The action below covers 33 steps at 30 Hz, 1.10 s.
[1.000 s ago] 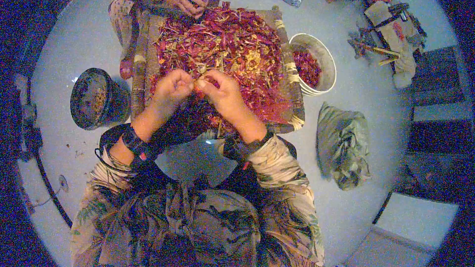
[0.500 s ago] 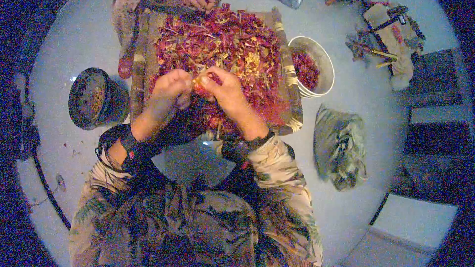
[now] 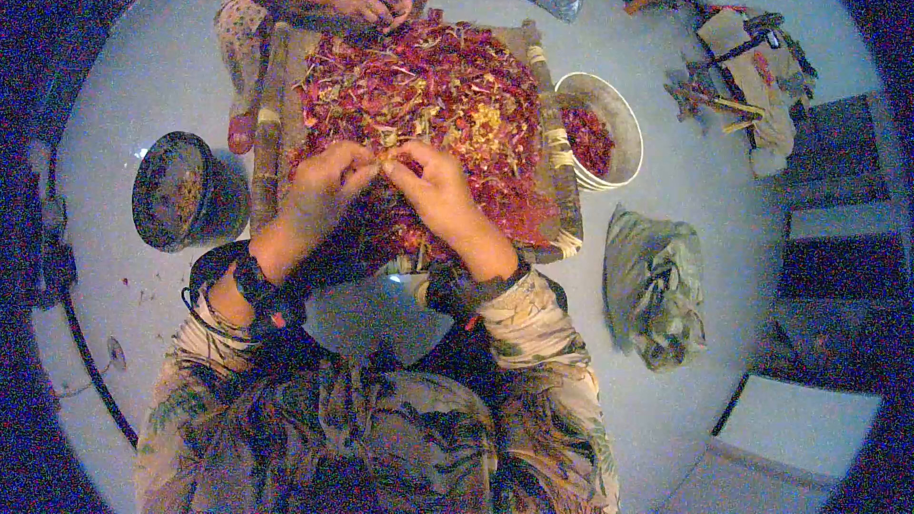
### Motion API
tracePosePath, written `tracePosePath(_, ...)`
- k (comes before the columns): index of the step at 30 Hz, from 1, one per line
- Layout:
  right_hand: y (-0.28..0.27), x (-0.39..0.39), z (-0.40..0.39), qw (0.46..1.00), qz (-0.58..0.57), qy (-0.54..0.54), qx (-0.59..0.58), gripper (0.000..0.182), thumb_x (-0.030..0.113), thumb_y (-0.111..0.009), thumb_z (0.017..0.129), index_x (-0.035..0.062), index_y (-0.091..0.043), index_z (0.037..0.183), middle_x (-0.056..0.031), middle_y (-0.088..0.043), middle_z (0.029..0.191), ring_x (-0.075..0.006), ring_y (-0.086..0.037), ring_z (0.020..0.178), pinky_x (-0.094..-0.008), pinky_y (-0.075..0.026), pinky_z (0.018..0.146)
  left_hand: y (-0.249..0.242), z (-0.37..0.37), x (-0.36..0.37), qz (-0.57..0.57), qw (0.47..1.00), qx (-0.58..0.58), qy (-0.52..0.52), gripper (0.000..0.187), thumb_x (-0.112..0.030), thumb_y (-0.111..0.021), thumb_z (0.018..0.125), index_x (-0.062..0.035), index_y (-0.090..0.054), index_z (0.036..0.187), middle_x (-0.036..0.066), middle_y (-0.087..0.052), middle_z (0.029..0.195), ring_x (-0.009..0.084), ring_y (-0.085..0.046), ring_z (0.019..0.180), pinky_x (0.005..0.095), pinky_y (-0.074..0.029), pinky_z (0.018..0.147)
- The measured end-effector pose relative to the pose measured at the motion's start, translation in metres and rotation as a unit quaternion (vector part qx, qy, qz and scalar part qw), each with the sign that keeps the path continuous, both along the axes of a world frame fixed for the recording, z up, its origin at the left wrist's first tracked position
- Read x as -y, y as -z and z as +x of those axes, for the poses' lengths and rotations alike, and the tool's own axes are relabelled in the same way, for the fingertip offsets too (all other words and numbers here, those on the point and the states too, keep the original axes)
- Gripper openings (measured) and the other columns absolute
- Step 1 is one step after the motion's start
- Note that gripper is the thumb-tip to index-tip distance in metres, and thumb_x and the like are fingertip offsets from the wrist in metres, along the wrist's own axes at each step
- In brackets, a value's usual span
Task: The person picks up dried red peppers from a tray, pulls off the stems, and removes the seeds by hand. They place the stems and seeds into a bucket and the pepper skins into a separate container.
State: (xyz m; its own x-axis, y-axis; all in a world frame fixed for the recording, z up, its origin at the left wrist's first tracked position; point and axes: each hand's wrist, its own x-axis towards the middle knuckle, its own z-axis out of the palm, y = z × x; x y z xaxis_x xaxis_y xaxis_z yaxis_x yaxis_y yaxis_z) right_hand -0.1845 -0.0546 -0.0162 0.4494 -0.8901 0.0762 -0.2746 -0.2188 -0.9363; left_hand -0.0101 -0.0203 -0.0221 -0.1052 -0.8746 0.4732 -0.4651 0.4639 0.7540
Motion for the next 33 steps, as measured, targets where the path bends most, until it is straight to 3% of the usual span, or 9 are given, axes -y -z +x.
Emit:
tracePosePath(6, -0.003, -0.001, 0.002, 0.971, -0.199, -0.018, -0.127, 0.013, 0.014, -0.057, 0.082, 0.0011, -0.059, 0.085, -0.0187, -0.059, 0.078, -0.0358, -0.059, 0.073, -0.0414, -0.046, 0.063, 0.003, 0.003, -0.001, 0.055, 0.995, 0.084, 0.010, 0.011, -0.010, -0.061, 0.081, -0.0015, -0.056, 0.086, 0.016, -0.059, 0.079, 0.0334, -0.061, 0.073, 0.0390, -0.048, 0.064)
tracePosePath(13, 0.000, -0.002, 0.003, 0.975, -0.175, -0.033, -0.135, 0.013, 0.014, -0.056, 0.083, 0.0009, -0.057, 0.084, -0.0196, -0.059, 0.080, -0.0397, -0.058, 0.077, -0.0461, -0.045, 0.065, 0.003, 0.002, 0.000, 0.021, 0.997, 0.074, 0.029, 0.011, -0.007, -0.057, 0.080, 0.0002, -0.049, 0.079, 0.020, -0.055, 0.071, 0.0389, -0.056, 0.066, 0.0425, -0.045, 0.058)
tracePosePath(15, 0.000, -0.001, 0.002, 0.977, -0.163, -0.039, -0.135, 0.014, 0.015, -0.055, 0.084, 0.0007, -0.057, 0.085, -0.0197, -0.059, 0.079, -0.0394, -0.058, 0.077, -0.0455, -0.045, 0.065, 0.000, 0.003, 0.000, 0.029, 0.998, 0.041, 0.035, 0.010, -0.006, -0.057, 0.079, 0.0006, -0.050, 0.078, 0.020, -0.053, 0.069, 0.0329, -0.057, 0.063, 0.0390, -0.044, 0.055)
tracePosePath(18, 0.006, 0.005, -0.002, 0.985, -0.150, -0.075, -0.044, 0.014, 0.013, -0.056, 0.087, -0.0006, -0.059, 0.088, -0.0066, -0.058, 0.073, -0.0178, -0.056, 0.067, -0.0289, -0.044, 0.061, 0.005, 0.004, 0.001, 0.072, 0.997, -0.001, 0.034, 0.007, -0.005, -0.056, 0.078, -0.0001, -0.053, 0.076, 0.015, -0.053, 0.064, 0.0223, -0.056, 0.058, 0.0329, -0.042, 0.051)
tracePosePath(19, 0.006, 0.004, -0.003, 0.993, -0.091, -0.074, -0.028, 0.015, 0.015, -0.056, 0.088, 0.0002, -0.059, 0.090, -0.0041, -0.057, 0.073, -0.0147, -0.054, 0.067, -0.0269, -0.043, 0.060, 0.007, 0.005, 0.002, 0.091, 0.995, -0.014, 0.032, 0.005, -0.005, -0.056, 0.078, -0.0005, -0.053, 0.076, 0.013, -0.053, 0.063, 0.0184, -0.056, 0.056, 0.0308, -0.041, 0.049)
tracePosePath(21, 0.003, 0.003, -0.005, 0.997, 0.027, -0.071, 0.006, 0.016, 0.017, -0.055, 0.090, 0.0019, -0.060, 0.092, 0.0009, -0.056, 0.073, -0.0087, -0.051, 0.067, -0.0230, -0.041, 0.059, 0.010, 0.007, 0.005, 0.203, 0.961, -0.172, 0.081, 0.003, -0.005, -0.056, 0.078, -0.0027, -0.056, 0.076, 0.008, -0.055, 0.062, 0.0118, -0.051, 0.051, 0.0265, -0.037, 0.045)
tracePosePath(25, -0.004, 0.005, -0.006, 0.992, 0.079, -0.092, 0.027, 0.017, 0.021, -0.056, 0.091, 0.0042, -0.060, 0.095, 0.0037, -0.053, 0.072, -0.0042, -0.046, 0.063, -0.0192, -0.037, 0.055, 0.005, 0.017, 0.010, 0.400, 0.829, -0.365, 0.142, 0.003, -0.008, -0.056, 0.080, -0.0068, -0.058, 0.078, 0.001, -0.057, 0.064, 0.0045, -0.040, 0.043, 0.0194, -0.029, 0.040)
tracePosePath(28, -0.010, 0.005, -0.008, 0.986, 0.122, -0.094, 0.060, 0.018, 0.022, -0.057, 0.090, 0.0044, -0.060, 0.096, 0.0037, -0.053, 0.072, -0.0037, -0.045, 0.060, -0.0190, -0.036, 0.052, 0.005, 0.021, 0.011, 0.431, 0.769, -0.434, 0.187, 0.003, -0.010, -0.057, 0.080, -0.0077, -0.059, 0.080, 0.002, -0.058, 0.065, 0.0019, -0.036, 0.042, 0.0174, -0.025, 0.039)
tracePosePath(33, -0.008, 0.006, -0.010, 0.983, 0.157, -0.063, 0.073, 0.018, 0.021, -0.058, 0.090, 0.0047, -0.060, 0.096, 0.0039, -0.053, 0.071, -0.0031, -0.044, 0.059, -0.0189, -0.036, 0.051, -0.007, 0.017, 0.009, 0.395, 0.837, -0.342, 0.161, 0.005, -0.012, -0.058, 0.082, -0.0076, -0.059, 0.082, 0.001, -0.059, 0.067, 0.0022, -0.039, 0.044, 0.0179, -0.027, 0.039)
